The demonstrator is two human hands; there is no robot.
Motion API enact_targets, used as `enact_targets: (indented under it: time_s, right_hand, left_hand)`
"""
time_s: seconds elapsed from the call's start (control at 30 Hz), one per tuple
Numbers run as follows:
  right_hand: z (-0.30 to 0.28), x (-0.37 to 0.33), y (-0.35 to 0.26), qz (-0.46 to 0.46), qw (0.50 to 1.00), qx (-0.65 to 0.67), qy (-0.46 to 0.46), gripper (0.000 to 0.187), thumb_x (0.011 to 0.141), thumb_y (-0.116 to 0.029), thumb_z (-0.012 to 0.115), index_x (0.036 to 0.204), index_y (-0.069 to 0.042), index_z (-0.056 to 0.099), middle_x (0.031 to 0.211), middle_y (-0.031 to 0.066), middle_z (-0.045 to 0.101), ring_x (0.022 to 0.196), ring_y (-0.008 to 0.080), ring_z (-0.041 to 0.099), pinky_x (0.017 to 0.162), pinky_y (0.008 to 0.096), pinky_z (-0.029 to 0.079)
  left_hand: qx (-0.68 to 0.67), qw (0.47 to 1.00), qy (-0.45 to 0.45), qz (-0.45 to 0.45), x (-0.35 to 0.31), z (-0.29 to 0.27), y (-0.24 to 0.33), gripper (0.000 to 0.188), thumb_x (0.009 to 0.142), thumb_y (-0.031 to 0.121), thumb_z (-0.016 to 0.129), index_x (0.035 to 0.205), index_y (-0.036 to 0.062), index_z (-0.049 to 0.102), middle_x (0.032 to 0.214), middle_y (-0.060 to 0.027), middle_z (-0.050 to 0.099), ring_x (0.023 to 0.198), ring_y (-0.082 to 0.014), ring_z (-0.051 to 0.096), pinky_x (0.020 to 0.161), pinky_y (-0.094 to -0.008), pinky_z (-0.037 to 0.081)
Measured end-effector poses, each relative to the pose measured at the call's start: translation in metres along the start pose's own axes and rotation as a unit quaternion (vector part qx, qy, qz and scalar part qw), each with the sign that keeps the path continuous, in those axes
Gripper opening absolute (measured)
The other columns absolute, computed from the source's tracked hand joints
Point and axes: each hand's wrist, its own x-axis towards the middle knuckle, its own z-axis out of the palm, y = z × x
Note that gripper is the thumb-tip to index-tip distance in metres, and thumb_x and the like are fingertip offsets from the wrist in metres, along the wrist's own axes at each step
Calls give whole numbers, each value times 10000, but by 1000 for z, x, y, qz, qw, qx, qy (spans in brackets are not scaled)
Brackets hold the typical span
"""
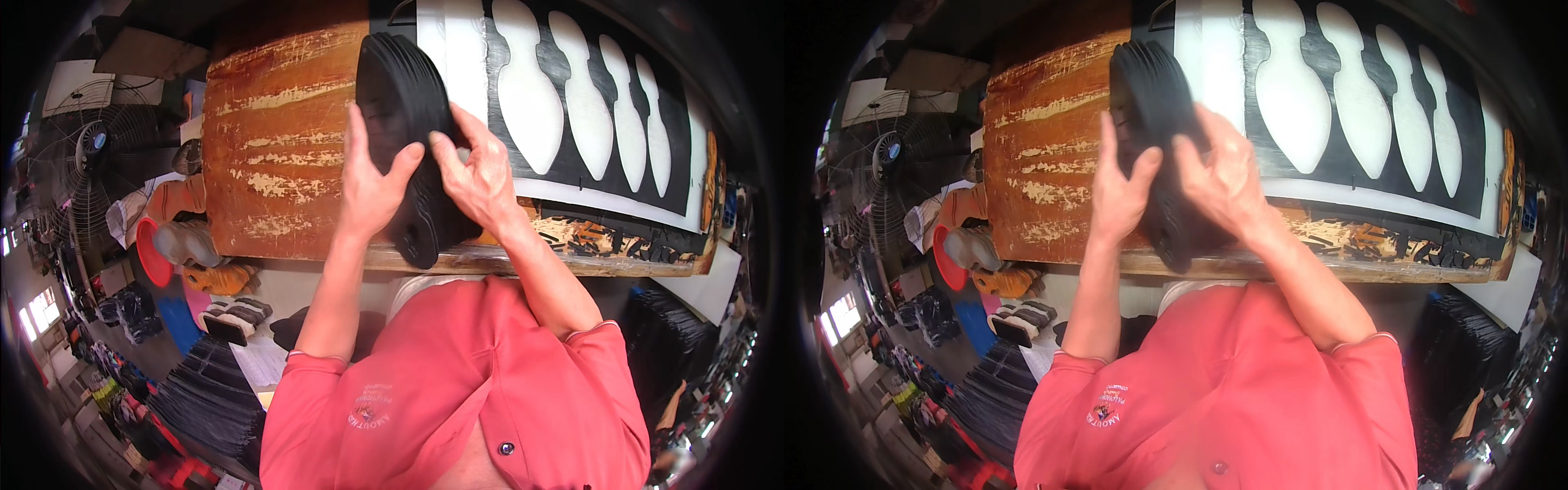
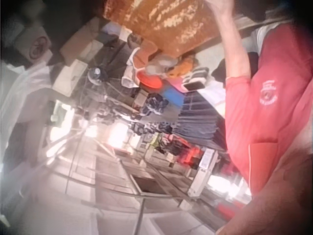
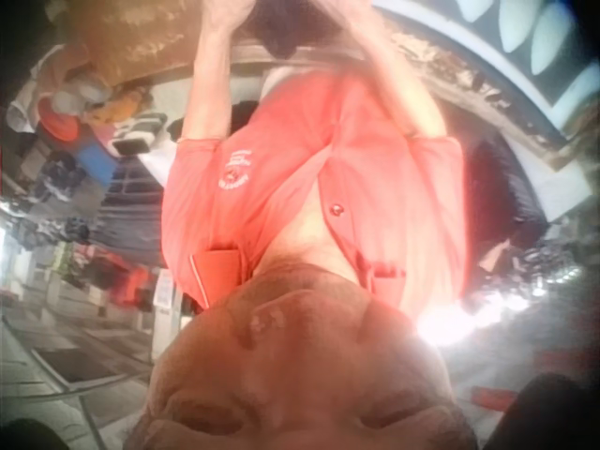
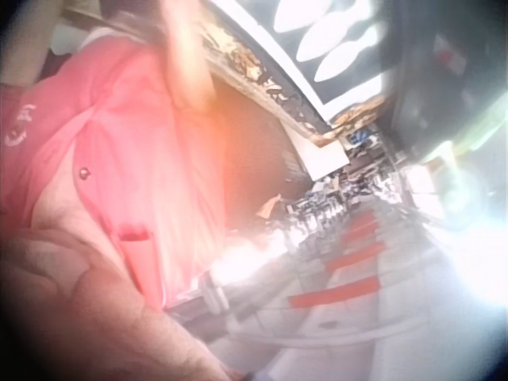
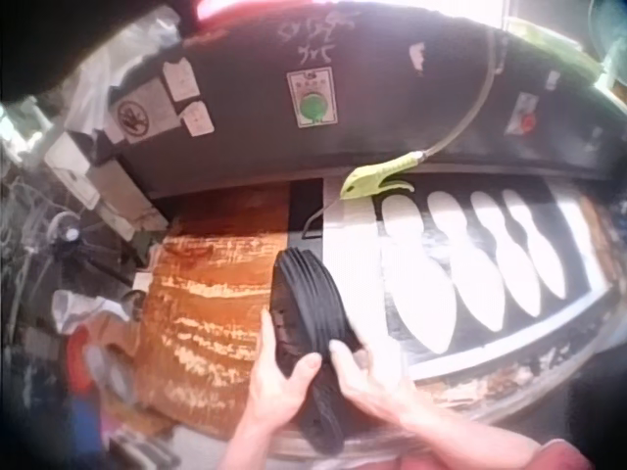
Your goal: The person repeatedly cleans black shoe soles using a green handheld tool connected to a hose. They hold each sole with one hand and scrub the tread with the other, then place the cleaned soles on a nearby table. The process is repeated for multiple soles throughout the clip.
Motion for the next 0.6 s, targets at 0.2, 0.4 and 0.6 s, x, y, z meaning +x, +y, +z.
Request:
enact_targets:
  time_s: [0.2, 0.4, 0.6]
  right_hand:
    - [-7, 0, 16, 175, 977, 103, -68, 352, 971, -172, 720, 1279, -6, 683, 885, 139, 752, 757, 170, 671, 731, 329, 543]
    - [1, -2, 5, 189, 933, 280, -126, 363, 1011, -150, 684, 1292, 78, 654, 1127, 116, 750, 887, 113, 668, 760, 288, 562]
    - [12, -26, -18, 187, 927, 306, -112, 417, 1020, -109, 696, 1344, 129, 585, 1142, 185, 762, 993, 154, 712, 848, 302, 586]
  left_hand:
    - [138, 990, 8, 33, -2, 14, 3, 1061, 983, 555, 735, 1686, -35, 202, 1716, -409, 112, 1599, -581, 128, 1291, -599, 224]
    - [160, 985, 31, 59, 5, 17, 13, 912, 1018, 399, 730, 1672, -22, 256, 1676, -398, 264, 1548, -581, 274, 1276, -613, 256]
    - [-3, 998, -34, -53, -2, -37, 32, 770, 1056, 292, 661, 1621, -97, 311, 1607, -372, 421, 1503, -495, 429, 1254, -510, 349]
